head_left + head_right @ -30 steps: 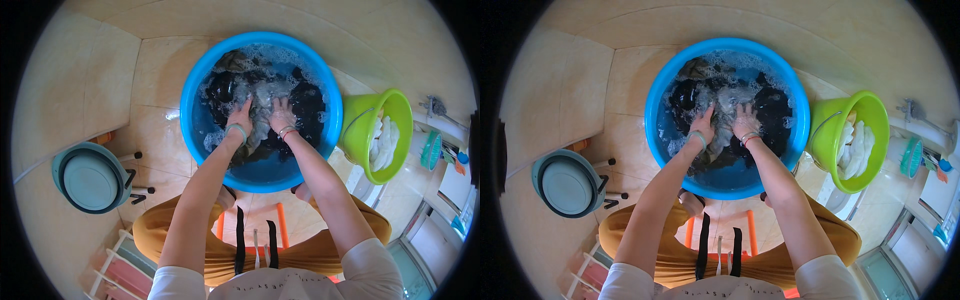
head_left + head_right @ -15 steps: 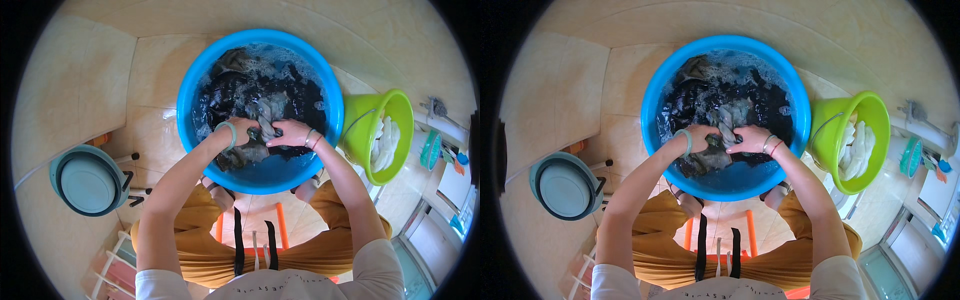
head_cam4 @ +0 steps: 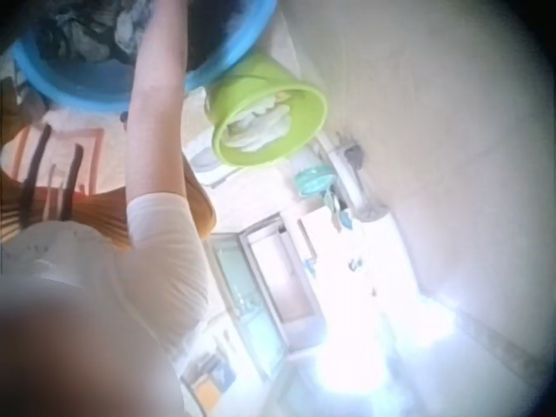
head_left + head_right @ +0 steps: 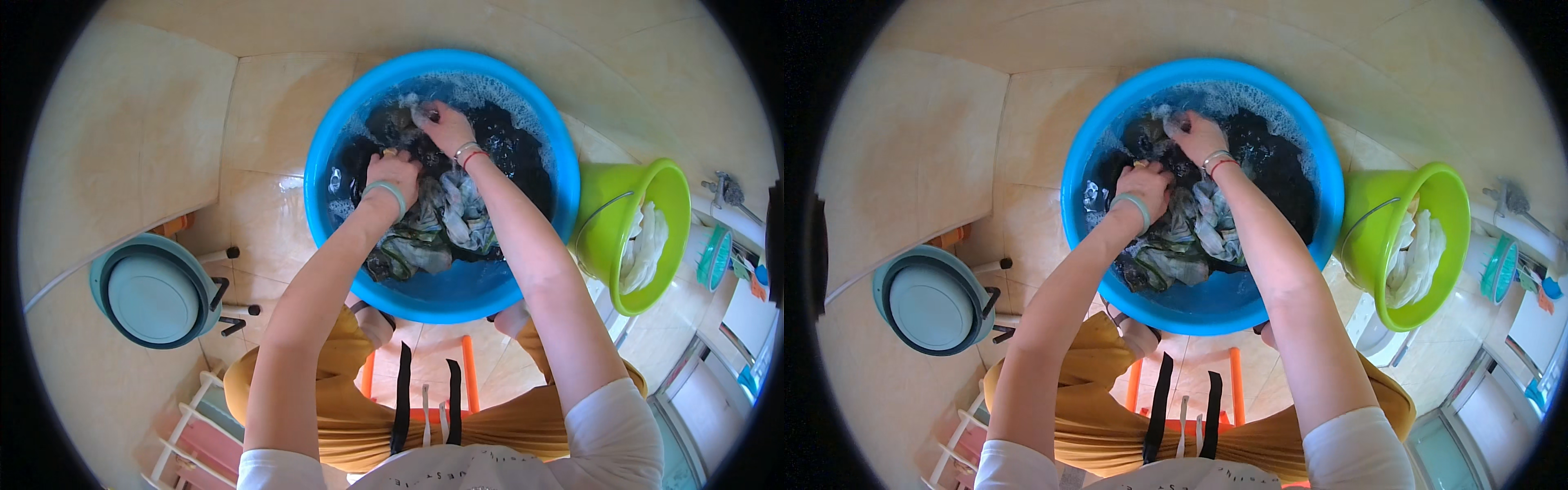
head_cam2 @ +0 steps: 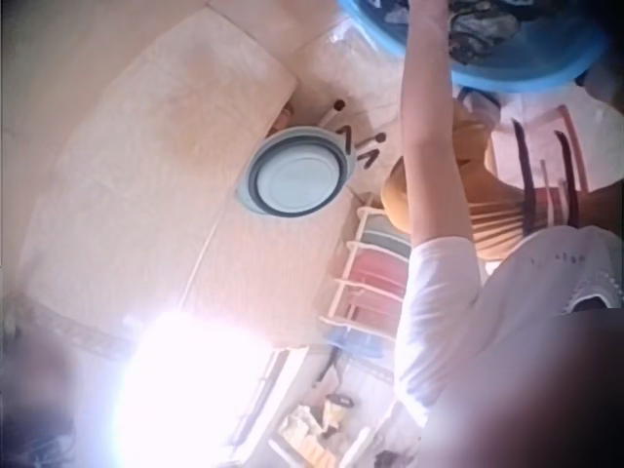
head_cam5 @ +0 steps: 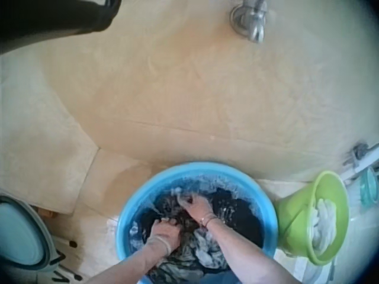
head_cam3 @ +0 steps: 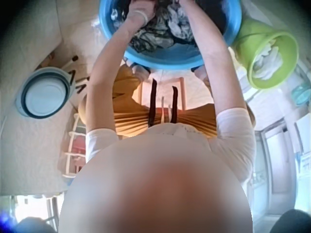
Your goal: The person sits on a small stool and hand-washes various garments in a blue basin filled with soapy water. They scrub and rinse a yellow cloth, a white cloth, a black garment, and a grey patterned cloth, transferring each item to a green bucket after washing.
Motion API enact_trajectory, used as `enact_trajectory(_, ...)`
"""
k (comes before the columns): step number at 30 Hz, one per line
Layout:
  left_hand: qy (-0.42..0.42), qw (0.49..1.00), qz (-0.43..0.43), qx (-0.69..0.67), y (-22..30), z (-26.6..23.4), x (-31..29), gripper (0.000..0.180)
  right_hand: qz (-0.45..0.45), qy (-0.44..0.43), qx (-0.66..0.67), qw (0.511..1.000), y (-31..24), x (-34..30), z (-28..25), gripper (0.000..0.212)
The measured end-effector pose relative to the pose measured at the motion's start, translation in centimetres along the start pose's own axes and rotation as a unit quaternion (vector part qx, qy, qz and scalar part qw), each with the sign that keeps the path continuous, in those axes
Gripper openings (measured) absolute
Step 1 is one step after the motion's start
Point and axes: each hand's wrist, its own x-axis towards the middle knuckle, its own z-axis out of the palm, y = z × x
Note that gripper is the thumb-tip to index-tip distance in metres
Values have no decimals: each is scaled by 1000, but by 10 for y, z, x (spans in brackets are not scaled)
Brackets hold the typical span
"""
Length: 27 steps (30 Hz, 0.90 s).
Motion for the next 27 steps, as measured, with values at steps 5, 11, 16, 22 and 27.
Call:
enact_trajectory(5,-32,998,-15,-45,-11,35,-28,36,-89,84,-137,983,19,-61,-16,59)
enact_trajectory(11,-66,995,-61,36,-8,46,-27,44,71,-11,-235,969,63,-118,-36,85)
enact_trajectory(16,-175,980,-90,29,10,6,-14,55,132,67,303,941,69,-104,-40,64)
enact_trajectory(22,-196,978,-71,10,5,-10,-21,43,56,88,479,871,3,-146,-113,33)
enact_trajectory(27,70,973,-4,-219,40,-45,-19,62,16,79,596,799,-55,-191,-177,29)
